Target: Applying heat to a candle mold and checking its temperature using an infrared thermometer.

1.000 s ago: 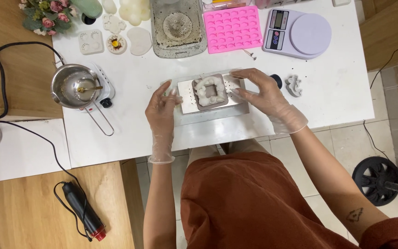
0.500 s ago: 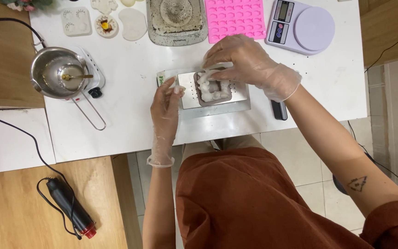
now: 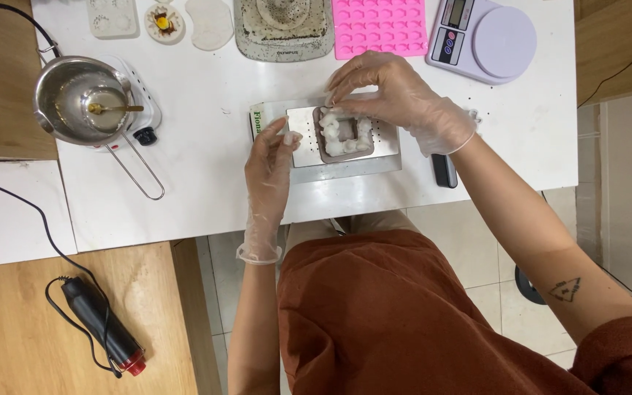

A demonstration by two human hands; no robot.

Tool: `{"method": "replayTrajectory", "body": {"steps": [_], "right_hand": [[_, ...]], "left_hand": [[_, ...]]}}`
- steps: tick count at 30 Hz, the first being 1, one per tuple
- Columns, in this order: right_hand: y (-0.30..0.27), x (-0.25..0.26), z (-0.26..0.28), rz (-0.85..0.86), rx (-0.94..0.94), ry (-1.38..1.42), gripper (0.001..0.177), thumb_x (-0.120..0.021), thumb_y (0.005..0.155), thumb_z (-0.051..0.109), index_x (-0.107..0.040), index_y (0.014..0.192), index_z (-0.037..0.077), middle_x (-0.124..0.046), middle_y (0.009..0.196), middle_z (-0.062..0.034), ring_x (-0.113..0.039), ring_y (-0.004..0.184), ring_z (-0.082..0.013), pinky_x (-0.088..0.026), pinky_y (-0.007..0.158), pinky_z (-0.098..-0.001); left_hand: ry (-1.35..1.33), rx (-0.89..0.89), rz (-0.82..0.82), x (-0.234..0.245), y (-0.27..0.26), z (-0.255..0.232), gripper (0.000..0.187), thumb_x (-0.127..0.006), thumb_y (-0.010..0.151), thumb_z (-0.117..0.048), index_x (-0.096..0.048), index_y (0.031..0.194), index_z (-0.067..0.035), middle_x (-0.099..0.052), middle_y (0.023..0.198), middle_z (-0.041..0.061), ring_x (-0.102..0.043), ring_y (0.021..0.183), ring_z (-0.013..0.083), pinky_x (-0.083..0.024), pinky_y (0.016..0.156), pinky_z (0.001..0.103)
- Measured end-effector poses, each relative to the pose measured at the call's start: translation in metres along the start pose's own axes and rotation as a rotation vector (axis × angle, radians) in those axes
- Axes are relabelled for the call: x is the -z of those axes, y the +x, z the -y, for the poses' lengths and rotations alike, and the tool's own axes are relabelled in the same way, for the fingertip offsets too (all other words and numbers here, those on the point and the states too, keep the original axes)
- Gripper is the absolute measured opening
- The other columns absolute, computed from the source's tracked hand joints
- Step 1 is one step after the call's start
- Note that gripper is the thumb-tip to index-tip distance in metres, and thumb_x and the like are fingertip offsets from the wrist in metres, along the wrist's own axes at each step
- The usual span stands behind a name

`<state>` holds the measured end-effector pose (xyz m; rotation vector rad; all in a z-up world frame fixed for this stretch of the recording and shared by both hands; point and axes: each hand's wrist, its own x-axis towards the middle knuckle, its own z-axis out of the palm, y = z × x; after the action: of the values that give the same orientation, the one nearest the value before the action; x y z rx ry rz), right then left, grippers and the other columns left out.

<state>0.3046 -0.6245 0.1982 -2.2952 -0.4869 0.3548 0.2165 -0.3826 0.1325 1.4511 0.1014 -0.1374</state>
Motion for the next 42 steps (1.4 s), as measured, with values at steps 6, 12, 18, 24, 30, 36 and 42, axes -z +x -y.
{"method": "replayTrajectory", "body": {"steps": [6, 12, 18, 24, 30, 36, 42], "right_hand": [[0.002, -0.004, -0.001, -0.005, 0.007, 0.018, 0.015, -0.083, 0.082, 0.022, -0.080, 0.096, 0.019, -0.074, 0.114, 0.0043, -0.062, 0.116, -0.0157, -0.045, 0.114, -0.0374], [0.002, -0.006, 0.004, -0.002, 0.022, 0.011, 0.014, -0.082, 0.083, 0.023, -0.080, 0.096, 0.018, -0.074, 0.113, 0.0026, -0.064, 0.115, -0.0164, -0.048, 0.111, -0.0368], [0.004, -0.004, 0.016, 0.028, 0.002, 0.070, 0.015, -0.082, 0.084, 0.023, -0.080, 0.097, 0.017, -0.074, 0.113, 0.0011, -0.066, 0.113, -0.0168, -0.051, 0.108, -0.0362], [0.006, -0.004, 0.019, 0.036, 0.010, 0.118, 0.014, -0.081, 0.084, 0.021, -0.080, 0.096, 0.015, -0.073, 0.115, -0.0008, -0.067, 0.113, -0.0167, -0.052, 0.108, -0.0358], [0.007, -0.007, 0.019, 0.043, -0.033, 0.137, 0.013, -0.081, 0.083, 0.021, -0.080, 0.095, 0.015, -0.074, 0.116, 0.0000, -0.070, 0.109, -0.0168, -0.053, 0.106, -0.0357], [0.006, -0.006, 0.023, 0.043, -0.084, 0.144, 0.013, -0.082, 0.081, 0.021, -0.080, 0.092, 0.014, -0.075, 0.116, 0.0015, -0.071, 0.107, -0.0159, -0.054, 0.106, -0.0354], [0.004, -0.004, 0.025, 0.041, -0.040, 0.153, 0.013, -0.081, 0.082, 0.021, -0.080, 0.093, 0.013, -0.075, 0.116, 0.0001, -0.071, 0.107, -0.0169, -0.055, 0.104, -0.0361]], "left_hand": [[0.021, -0.012, 0.003, -0.001, 0.000, 0.001, 0.035, -0.058, 0.107, -0.017, -0.057, 0.138, -0.001, -0.072, 0.113, 0.009, -0.068, 0.107, 0.0149, -0.056, 0.099, 0.029], [-0.010, 0.011, 0.002, -0.002, -0.006, -0.004, 0.035, -0.056, 0.108, -0.018, -0.056, 0.138, -0.001, -0.070, 0.117, 0.010, -0.067, 0.110, 0.0162, -0.055, 0.100, 0.030], [0.022, 0.042, -0.002, -0.001, -0.009, -0.012, 0.038, -0.054, 0.107, -0.019, -0.056, 0.139, 0.000, -0.070, 0.124, 0.012, -0.067, 0.111, 0.0187, -0.054, 0.095, 0.031], [-0.051, 0.190, 0.039, -0.003, -0.007, -0.016, 0.045, -0.052, 0.105, -0.023, -0.049, 0.146, -0.003, -0.066, 0.134, 0.014, -0.066, 0.121, 0.0224, -0.054, 0.099, 0.033], [-0.154, 0.248, 0.102, -0.013, -0.004, -0.022, 0.050, -0.050, 0.106, -0.031, -0.045, 0.150, -0.008, -0.064, 0.138, 0.014, -0.064, 0.126, 0.0230, -0.053, 0.104, 0.035], [-0.132, 0.253, 0.082, -0.017, -0.005, -0.029, 0.052, -0.052, 0.105, -0.036, -0.049, 0.149, -0.010, -0.064, 0.134, 0.011, -0.064, 0.117, 0.0204, -0.054, 0.098, 0.035], [-0.075, 0.267, 0.077, -0.023, -0.006, -0.042, 0.052, -0.054, 0.103, -0.039, -0.052, 0.147, -0.011, -0.063, 0.131, 0.009, -0.065, 0.113, 0.0179, -0.055, 0.095, 0.034]]}}
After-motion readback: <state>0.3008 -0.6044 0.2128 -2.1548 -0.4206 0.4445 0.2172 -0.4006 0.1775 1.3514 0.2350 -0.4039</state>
